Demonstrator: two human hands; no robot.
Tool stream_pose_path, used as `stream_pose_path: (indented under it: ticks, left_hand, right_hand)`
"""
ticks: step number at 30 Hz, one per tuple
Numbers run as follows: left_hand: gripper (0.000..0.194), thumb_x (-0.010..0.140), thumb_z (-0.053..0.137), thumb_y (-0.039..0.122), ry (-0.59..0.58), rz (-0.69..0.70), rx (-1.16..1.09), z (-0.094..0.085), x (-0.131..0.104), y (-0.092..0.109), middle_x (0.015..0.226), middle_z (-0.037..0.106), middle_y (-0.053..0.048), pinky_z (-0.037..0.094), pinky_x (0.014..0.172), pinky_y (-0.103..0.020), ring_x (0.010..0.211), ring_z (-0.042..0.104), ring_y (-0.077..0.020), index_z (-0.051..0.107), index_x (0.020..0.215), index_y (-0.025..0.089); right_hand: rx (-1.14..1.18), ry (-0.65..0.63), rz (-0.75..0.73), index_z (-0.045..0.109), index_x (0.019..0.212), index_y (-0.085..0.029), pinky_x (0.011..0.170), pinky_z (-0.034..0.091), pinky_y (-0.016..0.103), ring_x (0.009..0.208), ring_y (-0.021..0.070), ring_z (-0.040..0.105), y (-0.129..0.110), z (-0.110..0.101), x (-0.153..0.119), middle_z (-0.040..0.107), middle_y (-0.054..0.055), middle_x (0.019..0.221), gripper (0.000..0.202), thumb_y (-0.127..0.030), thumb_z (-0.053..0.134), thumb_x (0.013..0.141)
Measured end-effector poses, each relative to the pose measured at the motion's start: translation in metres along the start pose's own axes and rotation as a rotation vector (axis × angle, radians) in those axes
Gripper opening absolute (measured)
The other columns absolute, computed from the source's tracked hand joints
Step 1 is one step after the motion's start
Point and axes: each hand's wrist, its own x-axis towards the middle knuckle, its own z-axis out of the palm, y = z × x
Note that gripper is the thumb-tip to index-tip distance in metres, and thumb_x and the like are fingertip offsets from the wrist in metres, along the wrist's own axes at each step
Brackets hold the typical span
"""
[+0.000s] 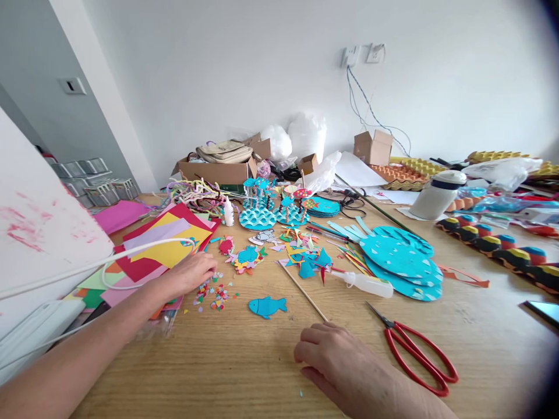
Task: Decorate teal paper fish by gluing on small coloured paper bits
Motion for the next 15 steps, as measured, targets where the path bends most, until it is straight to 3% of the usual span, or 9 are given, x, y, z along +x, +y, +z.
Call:
stream_pose_path:
  ticks: [4,10,15]
  left_hand:
    - [0.025,0.075,0.038,0.003,-0.021,0.011,-0.041,-0.005,-0.006,0.0,0.082,0.061,-0.003,0.039,0.073,-0.024,0.082,0.055,-0.0156,0.058,0.074,0.018]
    - [0.02,0.075,0.044,0.007,-0.111,0.059,-0.088,-0.008,-0.025,0.005,0.08,0.062,-0.001,0.039,0.07,-0.022,0.078,0.057,-0.014,0.06,0.074,0.019]
    - [0.019,0.072,0.048,0.007,-0.11,0.077,-0.078,-0.005,-0.038,0.006,0.083,0.061,0.0,0.036,0.075,-0.025,0.082,0.054,-0.0162,0.059,0.078,0.021]
  right_hand:
    - [0.001,-0.015,0.016,0.057,0.077,-0.019,0.066,0.036,0.025,0.077,0.0159,0.057,0.0,-0.001,0.0,0.061,0.001,0.081,0.013,-0.015,0.046,0.08]
    - [0.02,-0.037,0.043,0.059,0.077,-0.019,0.068,0.037,0.026,0.079,0.0169,0.058,-0.005,-0.006,-0.002,0.062,0.002,0.082,0.013,-0.014,0.047,0.079]
    - [0.018,-0.035,0.031,0.059,0.079,-0.02,0.069,0.037,0.027,0.08,0.0177,0.058,-0.006,-0.005,-0.002,0.062,0.001,0.083,0.013,-0.015,0.047,0.079]
